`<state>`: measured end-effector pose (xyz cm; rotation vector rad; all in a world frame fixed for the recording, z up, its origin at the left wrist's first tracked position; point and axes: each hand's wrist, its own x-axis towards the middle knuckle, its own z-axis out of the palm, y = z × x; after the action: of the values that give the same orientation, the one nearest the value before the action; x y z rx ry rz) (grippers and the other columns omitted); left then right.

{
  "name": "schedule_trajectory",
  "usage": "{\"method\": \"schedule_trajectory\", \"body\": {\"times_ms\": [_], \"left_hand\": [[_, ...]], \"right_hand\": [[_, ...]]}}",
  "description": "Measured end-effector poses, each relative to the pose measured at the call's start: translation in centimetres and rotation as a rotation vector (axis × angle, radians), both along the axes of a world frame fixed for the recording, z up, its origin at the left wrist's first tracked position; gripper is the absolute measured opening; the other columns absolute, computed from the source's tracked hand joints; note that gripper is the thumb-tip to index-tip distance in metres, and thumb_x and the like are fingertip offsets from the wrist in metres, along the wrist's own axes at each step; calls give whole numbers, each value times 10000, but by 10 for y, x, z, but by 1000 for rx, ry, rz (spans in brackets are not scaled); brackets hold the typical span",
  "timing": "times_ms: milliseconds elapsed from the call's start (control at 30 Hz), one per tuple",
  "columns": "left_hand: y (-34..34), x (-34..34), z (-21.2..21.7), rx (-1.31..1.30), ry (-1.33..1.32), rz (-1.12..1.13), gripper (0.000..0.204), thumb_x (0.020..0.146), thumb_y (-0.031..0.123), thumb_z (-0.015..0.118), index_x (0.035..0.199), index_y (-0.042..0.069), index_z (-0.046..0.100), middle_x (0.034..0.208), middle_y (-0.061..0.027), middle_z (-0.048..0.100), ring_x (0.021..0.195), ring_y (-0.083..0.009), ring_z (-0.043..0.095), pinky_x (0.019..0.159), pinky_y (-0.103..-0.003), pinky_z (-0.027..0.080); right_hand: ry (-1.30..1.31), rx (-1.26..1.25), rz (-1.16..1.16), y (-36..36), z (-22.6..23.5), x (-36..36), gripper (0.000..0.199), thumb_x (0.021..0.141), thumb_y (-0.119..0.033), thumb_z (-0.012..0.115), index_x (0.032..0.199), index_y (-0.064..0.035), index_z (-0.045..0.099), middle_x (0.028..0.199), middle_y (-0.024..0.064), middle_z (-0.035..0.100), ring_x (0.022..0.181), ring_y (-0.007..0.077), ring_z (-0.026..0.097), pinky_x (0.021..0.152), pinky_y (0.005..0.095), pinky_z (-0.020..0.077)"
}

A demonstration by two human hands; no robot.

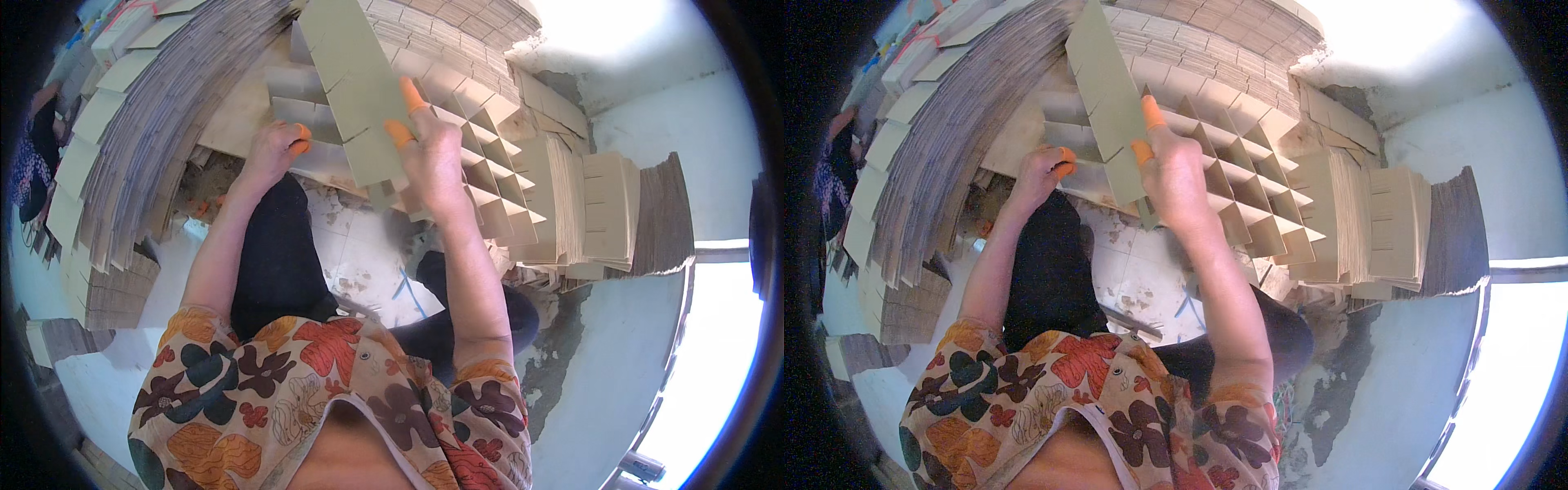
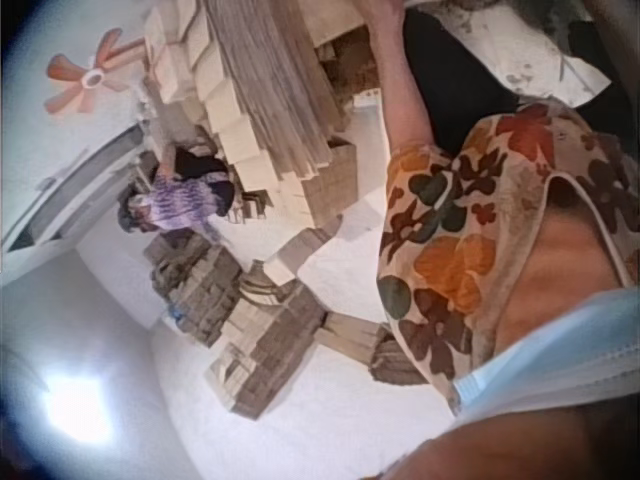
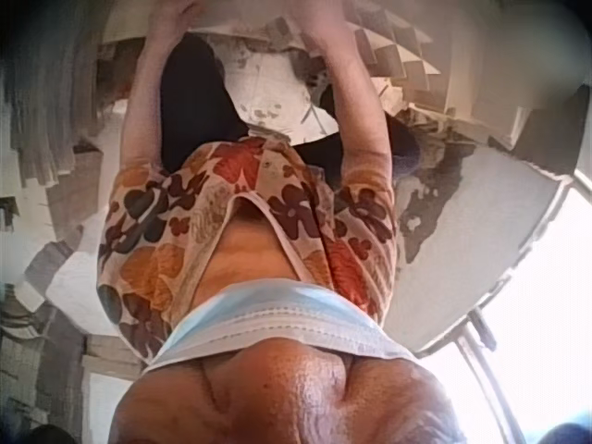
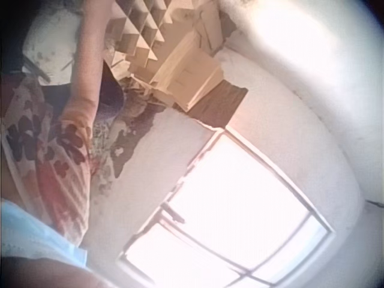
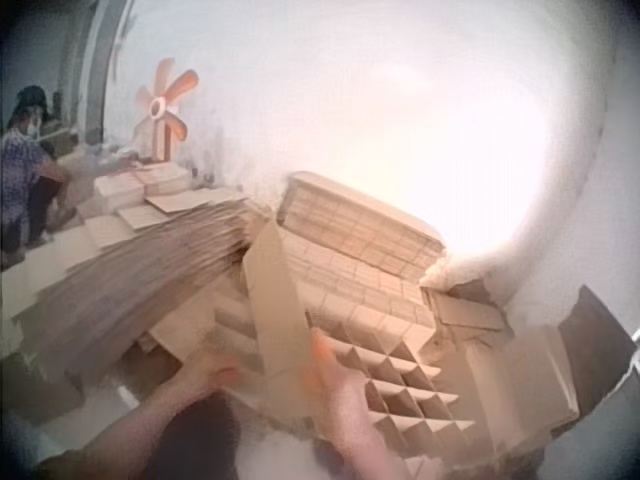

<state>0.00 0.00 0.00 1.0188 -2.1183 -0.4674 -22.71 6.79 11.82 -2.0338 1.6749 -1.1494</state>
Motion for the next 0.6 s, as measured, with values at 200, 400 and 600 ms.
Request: {"method": "schedule_trajectory", "body": {"times_ms": [200,400,600], "left_hand": [[-6,5,0,3,-31,7,158,710,37,719,824,38,610,769,-109,615,733,-301,594,659,-389,480],[-12,3,-17,-49,-9,6,147,705,33,710,807,45,606,743,-93,615,721,-293,584,649,-383,479],[-16,-2,-15,-59,12,52,156,668,21,724,760,32,599,719,-103,610,694,-294,572,630,-396,471]], "right_hand": [[76,-50,2,-18,-14,23,367,755,64,586,1122,63,562,738,265,593,643,367,603,598,405,483],[190,47,21,-21,-24,31,328,778,36,628,1100,69,574,767,273,590,632,389,602,577,383,479],[166,-33,47,-22,-17,36,97,729,99,551,822,77,563,679,303,537,638,444,579,566,435,462]]}}
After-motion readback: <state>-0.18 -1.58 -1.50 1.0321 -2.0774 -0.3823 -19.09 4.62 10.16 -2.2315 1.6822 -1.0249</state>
